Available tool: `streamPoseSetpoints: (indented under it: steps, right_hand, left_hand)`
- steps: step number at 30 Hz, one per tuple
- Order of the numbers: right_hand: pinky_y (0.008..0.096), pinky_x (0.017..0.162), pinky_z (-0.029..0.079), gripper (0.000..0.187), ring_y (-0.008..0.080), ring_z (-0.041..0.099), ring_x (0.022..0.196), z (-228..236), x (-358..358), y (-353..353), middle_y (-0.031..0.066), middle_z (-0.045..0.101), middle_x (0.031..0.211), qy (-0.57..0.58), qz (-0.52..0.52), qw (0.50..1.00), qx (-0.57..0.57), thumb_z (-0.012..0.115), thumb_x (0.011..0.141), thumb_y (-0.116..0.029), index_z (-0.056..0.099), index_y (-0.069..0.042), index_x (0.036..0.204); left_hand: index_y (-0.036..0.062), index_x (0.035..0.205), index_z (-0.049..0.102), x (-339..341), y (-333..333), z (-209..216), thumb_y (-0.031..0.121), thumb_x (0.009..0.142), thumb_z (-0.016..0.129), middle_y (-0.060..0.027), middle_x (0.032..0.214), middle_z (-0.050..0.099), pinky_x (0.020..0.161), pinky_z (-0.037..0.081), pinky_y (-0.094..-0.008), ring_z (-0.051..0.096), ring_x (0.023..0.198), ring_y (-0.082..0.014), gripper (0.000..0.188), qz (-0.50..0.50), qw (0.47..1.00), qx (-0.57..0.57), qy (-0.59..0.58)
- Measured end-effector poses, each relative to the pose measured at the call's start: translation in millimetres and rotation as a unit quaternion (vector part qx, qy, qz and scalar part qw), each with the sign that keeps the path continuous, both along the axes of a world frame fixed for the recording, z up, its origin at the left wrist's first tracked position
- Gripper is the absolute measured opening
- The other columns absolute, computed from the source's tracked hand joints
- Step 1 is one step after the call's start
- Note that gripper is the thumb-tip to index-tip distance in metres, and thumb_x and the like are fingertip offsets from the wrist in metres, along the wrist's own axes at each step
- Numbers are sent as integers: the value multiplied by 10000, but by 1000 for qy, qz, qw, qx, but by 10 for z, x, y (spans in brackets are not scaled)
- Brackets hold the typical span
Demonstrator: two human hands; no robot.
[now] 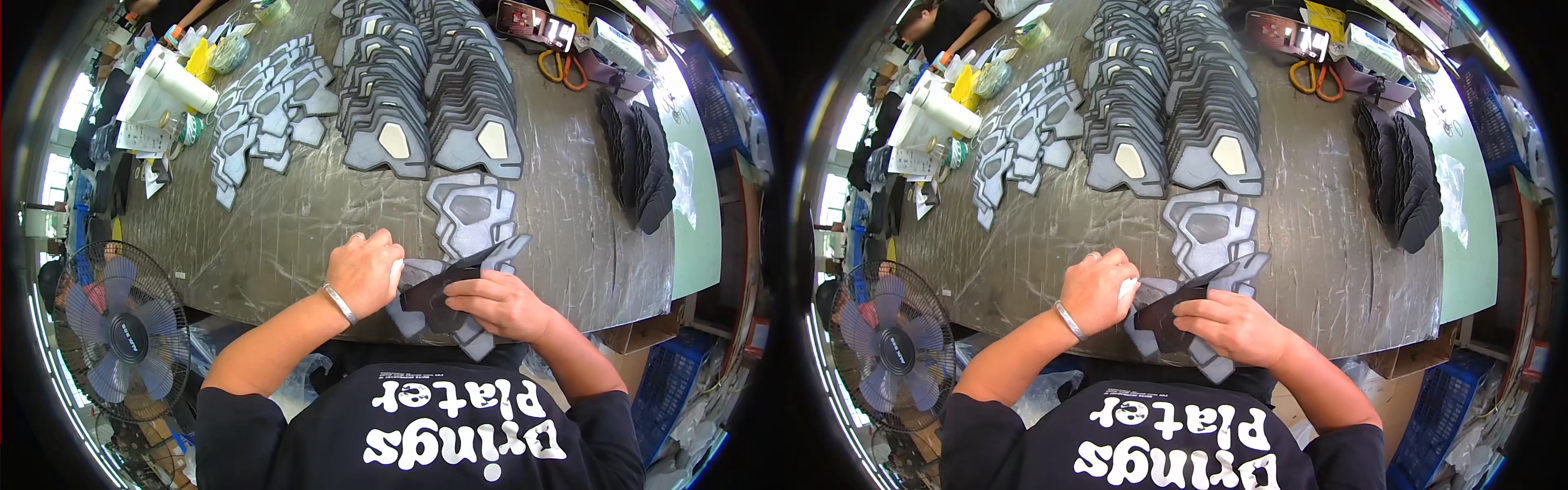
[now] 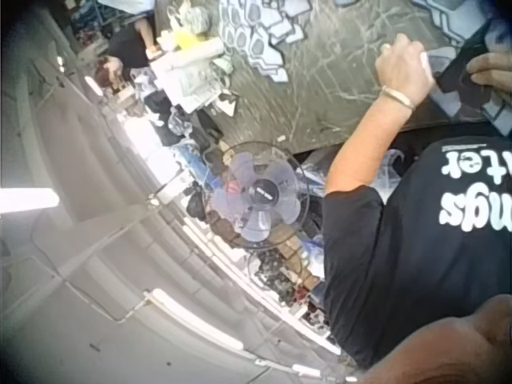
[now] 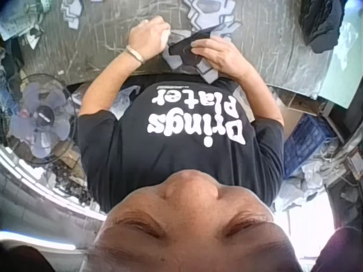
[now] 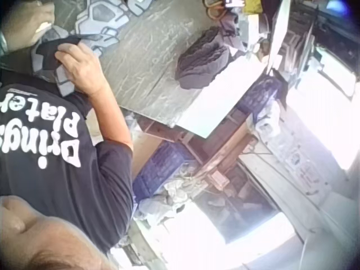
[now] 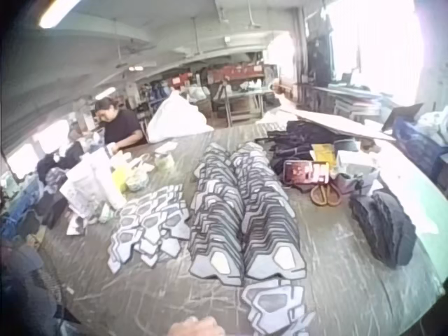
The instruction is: The person picks up small white adhesive pads from a large plastic bag and peels them from their backing paper before pressing them onto the center of grey shoe components on a table.
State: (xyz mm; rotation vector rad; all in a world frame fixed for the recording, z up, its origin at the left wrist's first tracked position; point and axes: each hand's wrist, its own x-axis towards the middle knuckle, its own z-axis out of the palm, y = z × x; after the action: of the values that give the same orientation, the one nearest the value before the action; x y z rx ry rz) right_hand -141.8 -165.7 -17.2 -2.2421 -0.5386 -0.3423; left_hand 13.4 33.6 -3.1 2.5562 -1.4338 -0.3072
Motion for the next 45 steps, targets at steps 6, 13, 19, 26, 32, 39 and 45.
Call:
streamPoseSetpoints:
  steps: [6, 13, 19, 26, 32, 39, 45]
  right_hand:
    - [365, 726, 497, 333, 259, 586, 820, 60, -2, -93, 75, 606, 1109, 25, 11, 998, 62, 628, 675, 43, 603, -39, 996]
    - [381, 830, 504, 321, 292, 606, 935, -9, 55, -90, 101, 598, 1080, 21, -13, 996, 89, 624, 667, 32, 590, -34, 980]
    - [383, 820, 513, 326, 299, 608, 940, 5, 28, -102, 109, 585, 1090, -4, -11, 996, 83, 633, 661, 23, 606, -29, 981]
    - [382, 802, 513, 337, 294, 599, 919, -57, 4, -80, 104, 582, 1071, -9, -16, 996, 87, 633, 642, 30, 613, -20, 975]
    - [365, 775, 511, 376, 276, 588, 873, -105, -37, -158, 89, 598, 1044, -3, -19, 996, 89, 622, 591, 39, 607, -6, 965]
    - [361, 757, 516, 398, 272, 597, 857, -133, -102, -176, 91, 607, 1036, -15, -37, 995, 96, 616, 570, 55, 605, -5, 964]
    - [372, 781, 520, 380, 282, 608, 887, -165, -111, -155, 94, 606, 1047, -13, -58, 988, 146, 599, 580, 81, 596, -6, 950]
  left_hand:
    - [146, 887, 697, 67, -53, 159, 238, 778, 712, -23, 885, 616, 689, 510, -388, 615, 780, -285, 142, 19, 998, 53, 17]
    - [109, 998, 731, 470, -24, 440, 227, 811, 729, -79, 905, 650, 771, 495, -319, 629, 847, -233, 221, -20, 957, 33, 288]
    - [107, 1027, 721, 155, -536, 482, 243, 813, 717, -76, 946, 657, 763, 508, -320, 645, 849, -237, 254, -72, 963, -68, 252]
    - [116, 923, 730, 83, -752, 332, 240, 810, 686, -57, 914, 669, 722, 521, -356, 659, 814, -272, 173, -113, 974, -62, 185]
    - [123, 815, 707, -27, -787, 241, 201, 781, 679, -25, 866, 658, 663, 511, -373, 641, 755, -279, 90, -74, 987, -87, 110]
    - [122, 775, 678, -137, -804, 147, 192, 777, 670, -31, 847, 630, 661, 516, -389, 629, 746, -289, 71, -48, 986, -128, 93]
    - [89, 834, 704, -3, -719, 132, 177, 792, 699, -42, 879, 666, 687, 515, -345, 643, 770, -269, 98, -54, 975, -155, 148]
